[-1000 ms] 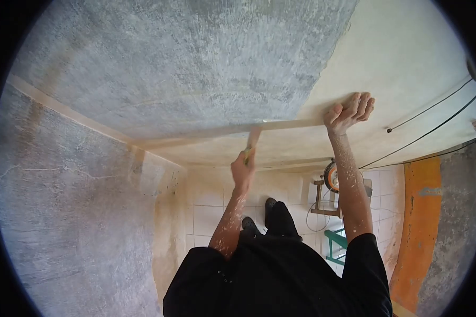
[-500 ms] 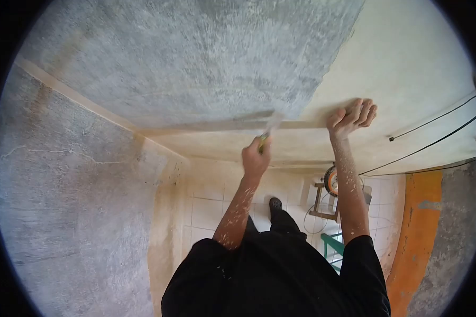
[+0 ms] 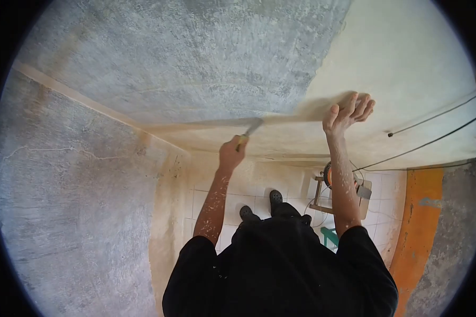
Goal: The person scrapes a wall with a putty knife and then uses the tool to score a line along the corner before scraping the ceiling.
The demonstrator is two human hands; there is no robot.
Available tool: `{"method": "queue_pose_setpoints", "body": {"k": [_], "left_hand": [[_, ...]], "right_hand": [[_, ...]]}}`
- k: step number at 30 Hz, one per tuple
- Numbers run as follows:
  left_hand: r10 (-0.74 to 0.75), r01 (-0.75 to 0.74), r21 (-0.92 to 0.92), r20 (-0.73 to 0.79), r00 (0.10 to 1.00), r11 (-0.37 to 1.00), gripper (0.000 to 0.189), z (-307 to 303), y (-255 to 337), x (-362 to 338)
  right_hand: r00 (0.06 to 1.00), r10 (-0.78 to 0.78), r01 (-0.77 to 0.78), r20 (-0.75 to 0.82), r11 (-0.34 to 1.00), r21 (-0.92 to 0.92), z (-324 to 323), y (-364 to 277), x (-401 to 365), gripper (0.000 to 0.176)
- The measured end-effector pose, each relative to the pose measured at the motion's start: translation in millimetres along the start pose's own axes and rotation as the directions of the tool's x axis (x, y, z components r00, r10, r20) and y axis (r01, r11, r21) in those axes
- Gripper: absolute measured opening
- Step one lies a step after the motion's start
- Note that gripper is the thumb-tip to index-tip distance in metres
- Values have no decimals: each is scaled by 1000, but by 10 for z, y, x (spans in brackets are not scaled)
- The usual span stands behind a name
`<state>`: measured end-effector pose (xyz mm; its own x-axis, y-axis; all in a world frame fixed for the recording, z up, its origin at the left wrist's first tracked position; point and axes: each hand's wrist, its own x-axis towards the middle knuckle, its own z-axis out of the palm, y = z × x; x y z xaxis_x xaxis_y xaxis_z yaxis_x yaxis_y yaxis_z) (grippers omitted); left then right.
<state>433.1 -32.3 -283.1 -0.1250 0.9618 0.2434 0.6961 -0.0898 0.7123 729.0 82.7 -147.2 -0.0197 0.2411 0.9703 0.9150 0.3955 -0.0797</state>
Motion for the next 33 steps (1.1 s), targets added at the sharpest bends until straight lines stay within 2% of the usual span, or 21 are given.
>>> {"method": "queue_pose_setpoints", "body": {"k": [1, 4, 5, 8, 11, 13, 14, 15, 18, 19, 22, 25, 28, 31, 33], "left_hand": [[73, -73, 10, -26, 997, 997, 18, 48, 53, 45], [115, -112, 37, -120, 986, 993, 12, 34, 70, 1], [57, -53, 31, -122, 991, 998, 14, -27, -28, -31], [-150, 152, -83, 28, 988, 985, 20, -361, -72, -74], [-72, 109, -267, 145, 987, 958, 35, -497, 10, 27], [-160, 305, -337, 396, 904, 891, 41, -510, -93, 123], [-186, 403, -341, 521, 833, 849, 44, -538, -143, 174], [-189, 472, -361, 597, 779, 805, 55, -648, -12, 218], [-264, 759, -286, 818, 511, 584, 52, -774, -79, 308], [-222, 745, -302, 829, 513, 594, 49, -797, -146, 333], [-275, 740, -306, 789, 549, 599, 49, -852, -209, 412], [-260, 813, -298, 844, 470, 501, 48, -990, -302, 456], [-281, 766, -238, 832, 478, 597, 50, -1100, -276, 581], [-256, 612, -233, 755, 604, 756, 44, -613, 112, 592], [-166, 590, -339, 751, 639, 733, 45, -438, 82, 449]], "right_hand": [[998, 8, -9, 58, 1000, 27, -43, 6, -3, 61], [967, -1, 14, 255, 999, -49, -199, 47, -26, 65], [957, -21, 39, 291, 998, -56, -201, 87, -45, 68], [945, -73, 88, 320, 996, -33, -236, 101, -5, 71], [938, -43, 54, 345, 998, -24, -253, 74, 0, 73], [917, -51, 58, 396, 998, -6, -294, 81, 19, 76], [906, -46, 52, 420, 999, -3, -320, 77, 21, 77], [887, -26, 30, 460, 1000, -1, -343, 57, 29, 79], [829, 2, -3, 559, 1000, 0, -429, 23, 81, 82], [818, -3, 5, 576, 1000, -1, -441, 31, 99, 83], [812, 14, -13, 584, 1000, -7, -425, -13, 132, 83], [802, 24, -14, 597, 1000, -21, -490, -33, 127, 82], [798, 31, -21, 601, 999, -24, -477, -46, 163, 84], [765, 35, -40, 643, 999, -7, -529, -56, 223, 86], [773, 3, 25, 635, 999, -35, -486, 42, 133, 86]]}}
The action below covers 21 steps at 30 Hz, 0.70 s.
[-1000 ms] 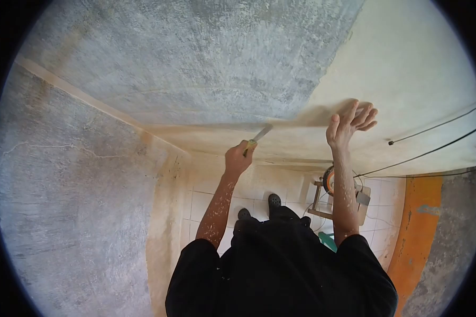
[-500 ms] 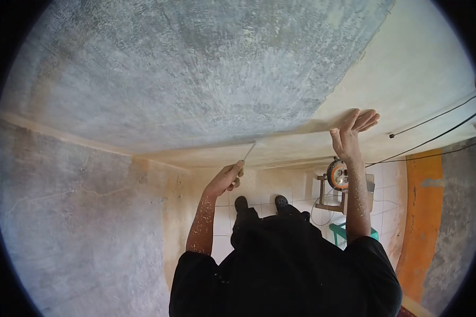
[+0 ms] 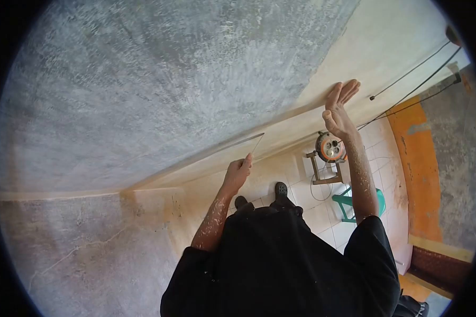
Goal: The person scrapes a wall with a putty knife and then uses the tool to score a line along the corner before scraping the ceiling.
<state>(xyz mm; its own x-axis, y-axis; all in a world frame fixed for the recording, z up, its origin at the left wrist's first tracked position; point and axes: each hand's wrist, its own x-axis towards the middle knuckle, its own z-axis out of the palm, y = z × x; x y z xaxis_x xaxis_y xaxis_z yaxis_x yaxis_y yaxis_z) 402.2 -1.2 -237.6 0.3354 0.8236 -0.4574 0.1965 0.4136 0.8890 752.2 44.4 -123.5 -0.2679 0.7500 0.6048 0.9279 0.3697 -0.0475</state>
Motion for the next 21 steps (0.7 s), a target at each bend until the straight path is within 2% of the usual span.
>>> {"method": "queue_pose_setpoints", "body": {"k": [2, 5, 6, 9, 12, 16, 19, 20, 21], "left_hand": [[57, -58, -17, -29, 998, 998, 46, -72, -170, -7], [-109, 111, 49, -38, 993, 993, 55, -292, -65, -125], [3, 4, 97, -81, 997, 995, 55, -193, -101, -82], [97, -89, 63, -133, 986, 994, 55, -75, -334, -64], [-45, 58, 125, -100, 994, 990, 52, -311, -40, -210], [262, -242, 219, -66, 963, 945, 57, 243, -95, 216], [189, -170, 133, -141, 972, 976, 58, 166, -202, 69], [110, -97, 91, -149, 983, 991, 58, 7, -213, -47], [100, -83, 120, -151, 983, 989, 57, -76, -165, -98]], "right_hand": [[1000, -7, 8, 13, 1000, -21, 35, 60, -28, 88], [999, 40, -40, 8, 999, 18, 42, 10, -28, 88], [999, 39, -39, 17, 999, 10, 60, 22, -36, 88], [1000, 30, -30, 8, 999, -15, 57, 2, -15, 89], [1000, 20, -21, 9, 1000, 20, 60, 19, -32, 89], [999, 33, -33, 8, 999, 0, 80, -3, -65, 90], [998, 27, -27, 55, 1000, 9, 27, 53, -48, 91], [998, 18, -18, 68, 1000, 3, -16, 33, -42, 91], [997, 10, -10, 76, 1000, -5, -34, 27, -34, 91]]}}
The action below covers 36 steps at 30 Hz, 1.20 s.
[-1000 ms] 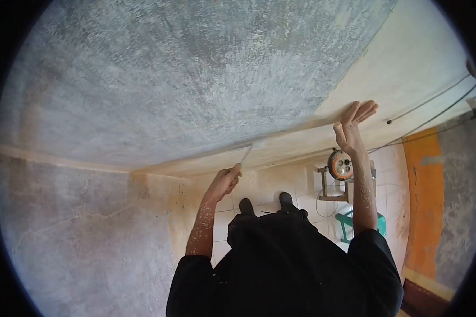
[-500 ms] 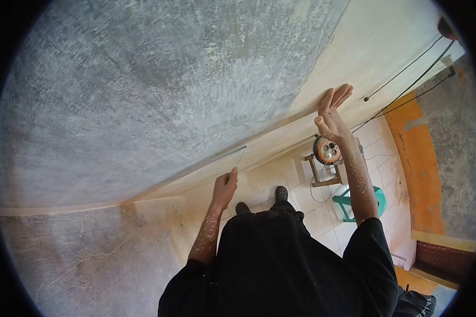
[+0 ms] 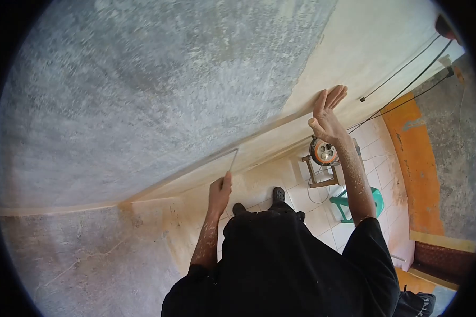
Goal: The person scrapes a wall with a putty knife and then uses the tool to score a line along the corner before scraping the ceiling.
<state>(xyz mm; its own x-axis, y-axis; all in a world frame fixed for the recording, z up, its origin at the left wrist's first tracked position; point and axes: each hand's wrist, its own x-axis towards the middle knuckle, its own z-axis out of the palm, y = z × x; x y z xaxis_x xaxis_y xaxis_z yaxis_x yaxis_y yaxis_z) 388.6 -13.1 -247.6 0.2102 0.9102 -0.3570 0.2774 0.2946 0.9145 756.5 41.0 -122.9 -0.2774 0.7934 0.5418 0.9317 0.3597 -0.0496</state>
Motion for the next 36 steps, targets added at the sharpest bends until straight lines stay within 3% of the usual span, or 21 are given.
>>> {"method": "queue_pose_setpoints", "body": {"k": [6, 9, 13, 15, 18, 21, 24, 25, 28, 32, 36], "left_hand": [[24, -26, -13, -93, 995, 1000, 57, 126, -47, -91], [-78, 77, -9, -57, 995, 997, 57, -81, 20, -114], [0, 0, 1, -60, 998, 1000, 56, 79, 82, -33], [-9, 3, -51, -103, 995, 999, 57, 85, -11, -138], [-37, 38, 11, -73, 997, 999, 58, 0, 45, -100], [13, -17, -59, -68, 998, 998, 59, 285, -106, -7], [-7, -4, -70, -145, 989, 998, 59, 163, -93, -159], [-94, 88, -63, -90, 992, 994, 59, 56, -75, -150], [63, -64, -11, -77, 995, 998, 59, 211, -115, 48], [-83, 62, -151, -136, 987, 987, 55, 121, -179, -143], [-22, 13, -158, -58, 998, 987, 50, 209, -133, -35]], "right_hand": [[1000, -22, 22, -10, 1000, -7, 17, 17, -2, 93], [999, -46, 46, -11, 999, -7, -2, 22, 14, 94], [999, -36, 36, -2, 999, -14, -26, 20, 42, 94], [1000, -10, 9, 29, 999, 39, -57, -22, 20, 94], [999, -23, 22, 22, 999, 31, -54, -11, 16, 95], [999, 0, 1, 33, 1000, -2, -58, -32, 25, 95], [997, 7, -13, 75, 996, 85, -123, -45, 18, 96], [998, 3, -7, 56, 998, 65, -115, -23, 45, 96], [1000, 3, -3, 9, 999, 52, -14, -65, 27, 95], [1000, 1, 0, -10, 998, 56, -40, -80, 44, 95], [1000, 10, -9, -23, 998, 69, -30, -114, 48, 94]]}}
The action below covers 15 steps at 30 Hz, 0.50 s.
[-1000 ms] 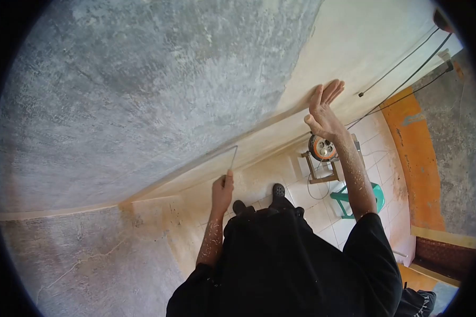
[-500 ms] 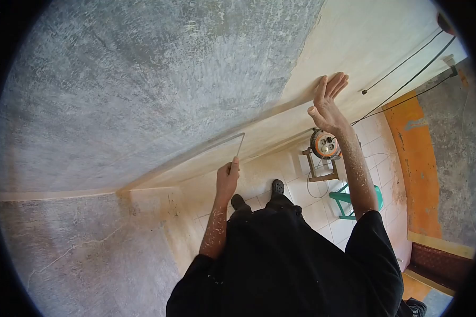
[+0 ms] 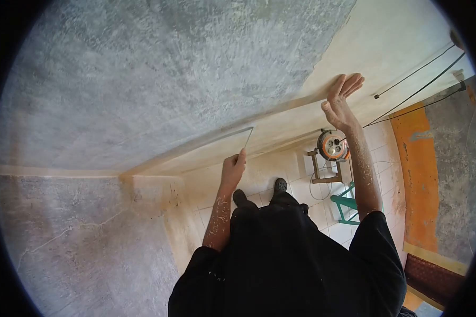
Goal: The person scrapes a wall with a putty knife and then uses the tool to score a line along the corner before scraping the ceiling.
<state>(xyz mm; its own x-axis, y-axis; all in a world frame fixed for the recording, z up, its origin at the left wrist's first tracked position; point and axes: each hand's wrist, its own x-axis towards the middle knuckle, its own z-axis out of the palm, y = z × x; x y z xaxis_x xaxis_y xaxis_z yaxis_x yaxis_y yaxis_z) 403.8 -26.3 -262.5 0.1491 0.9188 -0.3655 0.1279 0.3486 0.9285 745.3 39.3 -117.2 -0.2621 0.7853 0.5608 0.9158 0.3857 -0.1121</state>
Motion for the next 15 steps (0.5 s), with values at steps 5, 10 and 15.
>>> {"method": "queue_pose_setpoints", "body": {"k": [5, 10, 15], "left_hand": [[-65, 65, 15, -32, 997, 998, 50, -151, -40, 37], [-168, 169, -77, 22, 986, 983, 53, -152, 35, -95], [-178, 178, -68, 15, 984, 982, 49, -73, -31, -52]], "right_hand": [[1000, -10, 10, -9, 1000, -17, 14, 78, 60, 94], [1000, 27, -27, -15, 1000, 11, -16, -44, 39, 94], [998, 45, -43, -52, 999, 28, 42, -35, -8, 94]]}}
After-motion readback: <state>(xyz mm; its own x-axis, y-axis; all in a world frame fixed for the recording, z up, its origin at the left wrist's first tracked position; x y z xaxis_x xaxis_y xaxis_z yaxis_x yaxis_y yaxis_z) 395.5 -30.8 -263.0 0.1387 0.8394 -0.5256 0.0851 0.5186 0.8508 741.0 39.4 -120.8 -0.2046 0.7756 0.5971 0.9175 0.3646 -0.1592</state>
